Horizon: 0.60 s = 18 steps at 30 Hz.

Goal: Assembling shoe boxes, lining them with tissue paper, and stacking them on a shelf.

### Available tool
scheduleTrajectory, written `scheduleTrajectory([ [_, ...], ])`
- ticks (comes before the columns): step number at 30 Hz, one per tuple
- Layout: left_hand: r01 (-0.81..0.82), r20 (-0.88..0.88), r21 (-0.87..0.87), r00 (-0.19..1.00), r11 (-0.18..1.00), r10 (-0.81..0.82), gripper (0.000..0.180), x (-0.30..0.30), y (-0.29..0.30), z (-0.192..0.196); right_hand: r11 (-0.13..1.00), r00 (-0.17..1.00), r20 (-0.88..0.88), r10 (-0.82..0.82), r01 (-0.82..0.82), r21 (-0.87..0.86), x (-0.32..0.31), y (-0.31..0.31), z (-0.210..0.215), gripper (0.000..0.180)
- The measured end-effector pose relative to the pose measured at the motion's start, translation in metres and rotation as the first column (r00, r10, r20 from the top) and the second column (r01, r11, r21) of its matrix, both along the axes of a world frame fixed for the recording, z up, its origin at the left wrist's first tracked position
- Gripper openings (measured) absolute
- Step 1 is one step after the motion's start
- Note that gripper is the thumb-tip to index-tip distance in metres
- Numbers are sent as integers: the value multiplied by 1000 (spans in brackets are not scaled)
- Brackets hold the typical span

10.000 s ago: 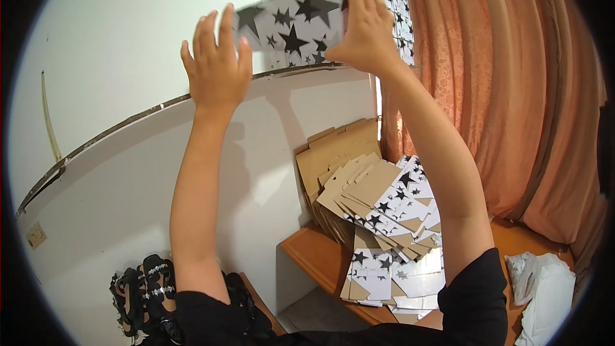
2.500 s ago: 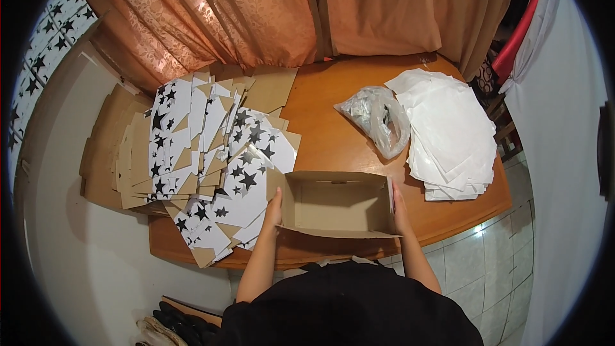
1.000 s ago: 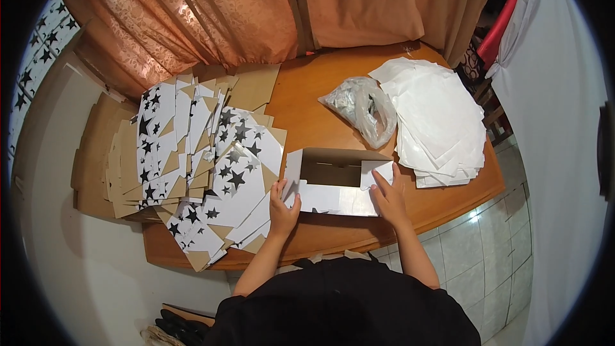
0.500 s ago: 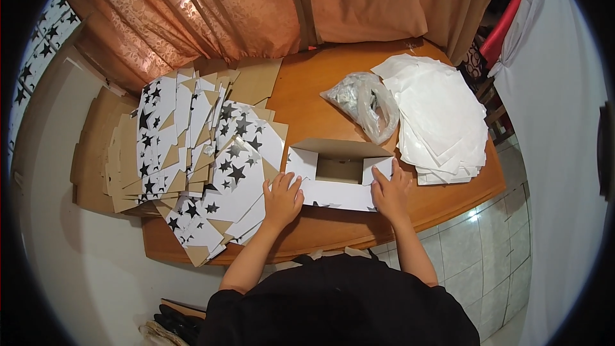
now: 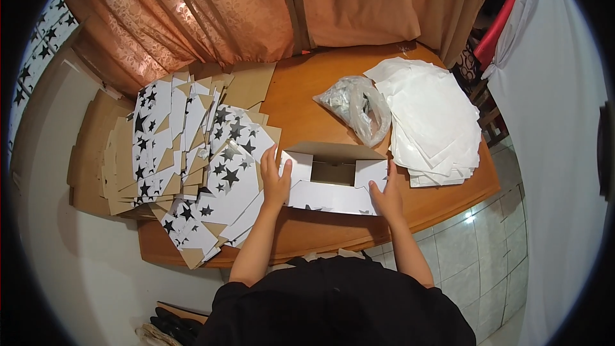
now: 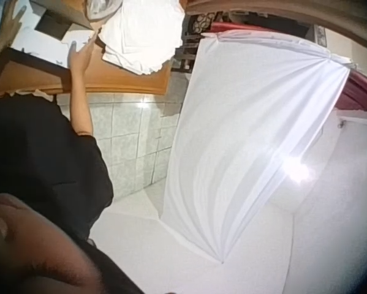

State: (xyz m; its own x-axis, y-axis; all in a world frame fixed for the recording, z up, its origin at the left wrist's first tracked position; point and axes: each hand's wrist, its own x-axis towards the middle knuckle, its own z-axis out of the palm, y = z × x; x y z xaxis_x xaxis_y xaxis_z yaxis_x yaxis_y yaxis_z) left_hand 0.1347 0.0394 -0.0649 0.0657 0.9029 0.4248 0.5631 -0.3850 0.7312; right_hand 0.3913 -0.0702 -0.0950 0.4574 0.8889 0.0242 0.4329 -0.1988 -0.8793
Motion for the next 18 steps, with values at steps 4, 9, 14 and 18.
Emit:
scheduleTrajectory([
  [4, 16, 120, -129, 993, 992, -1, 39, 8, 15, -2, 994, 980, 201, 10, 13, -113, -9, 5, 22, 74],
  [9, 125, 303, -332, 953, 935, -20, 27, -1, 27, -23, 993, 974, 203, 99, -111, 49, 2, 7, 6, 70],
  [14, 196, 100, -339, 980, 920, -172, 30, -1, 14, -12, 968, 975, 27, 220, -222, 119, 21, 8, -18, 59],
  [18, 166, -131, -283, 969, 945, -210, 64, -5, 7, -12, 983, 984, 30, 177, -179, 52, 10, 11, -3, 58],
])
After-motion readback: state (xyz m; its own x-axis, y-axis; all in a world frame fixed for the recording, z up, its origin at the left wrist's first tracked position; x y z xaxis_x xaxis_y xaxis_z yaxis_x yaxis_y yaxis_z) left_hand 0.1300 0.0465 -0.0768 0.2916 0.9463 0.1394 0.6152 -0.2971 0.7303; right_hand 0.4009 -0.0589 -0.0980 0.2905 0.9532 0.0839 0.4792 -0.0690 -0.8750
